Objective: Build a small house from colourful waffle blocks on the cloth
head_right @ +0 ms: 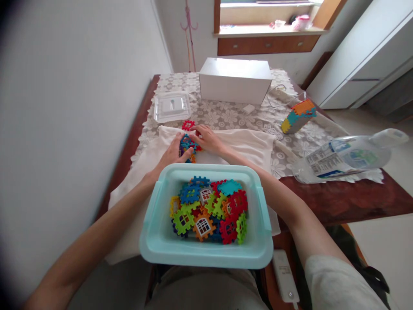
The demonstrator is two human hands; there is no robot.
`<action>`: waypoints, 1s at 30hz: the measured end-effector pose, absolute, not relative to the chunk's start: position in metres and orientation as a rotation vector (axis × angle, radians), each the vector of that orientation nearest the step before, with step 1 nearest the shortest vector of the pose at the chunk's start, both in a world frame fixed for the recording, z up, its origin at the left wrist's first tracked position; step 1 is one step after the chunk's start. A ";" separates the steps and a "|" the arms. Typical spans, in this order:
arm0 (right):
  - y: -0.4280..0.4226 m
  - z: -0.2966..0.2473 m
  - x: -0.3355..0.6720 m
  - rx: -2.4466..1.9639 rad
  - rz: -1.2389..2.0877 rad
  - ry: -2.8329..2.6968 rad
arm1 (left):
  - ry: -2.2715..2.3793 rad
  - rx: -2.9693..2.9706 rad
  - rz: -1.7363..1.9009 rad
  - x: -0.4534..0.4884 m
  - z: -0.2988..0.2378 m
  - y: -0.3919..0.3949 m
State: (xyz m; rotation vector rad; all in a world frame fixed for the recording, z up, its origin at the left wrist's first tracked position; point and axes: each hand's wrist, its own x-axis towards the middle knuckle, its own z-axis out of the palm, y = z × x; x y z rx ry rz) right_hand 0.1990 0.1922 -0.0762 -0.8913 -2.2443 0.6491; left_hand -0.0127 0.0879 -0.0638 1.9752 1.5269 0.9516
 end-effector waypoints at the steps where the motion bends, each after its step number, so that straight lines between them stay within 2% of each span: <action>1: 0.191 -0.078 0.203 -0.885 0.658 -2.208 | 1.483 1.969 0.999 -0.007 -0.061 0.092; 6: 0.192 -0.087 0.214 -0.887 0.535 -2.137 | 1.396 1.820 1.236 0.015 -0.053 0.108; 11: 0.221 -0.073 0.193 -1.027 0.597 -2.237 | 1.331 1.585 1.460 0.015 -0.054 0.111; 14: 0.242 -0.067 0.177 -1.050 0.680 -2.338 | 1.314 1.531 1.417 0.008 -0.060 0.112; 19: 0.250 -0.068 0.167 -1.022 0.581 -2.434 | 1.318 1.470 1.398 0.003 -0.068 0.114; 25: 0.231 -0.065 0.184 -1.034 0.467 -2.177 | 1.418 1.536 1.437 0.004 -0.080 0.122; 30: 0.196 -0.081 0.219 -0.943 0.519 -2.106 | 1.246 1.527 1.359 0.003 -0.083 0.123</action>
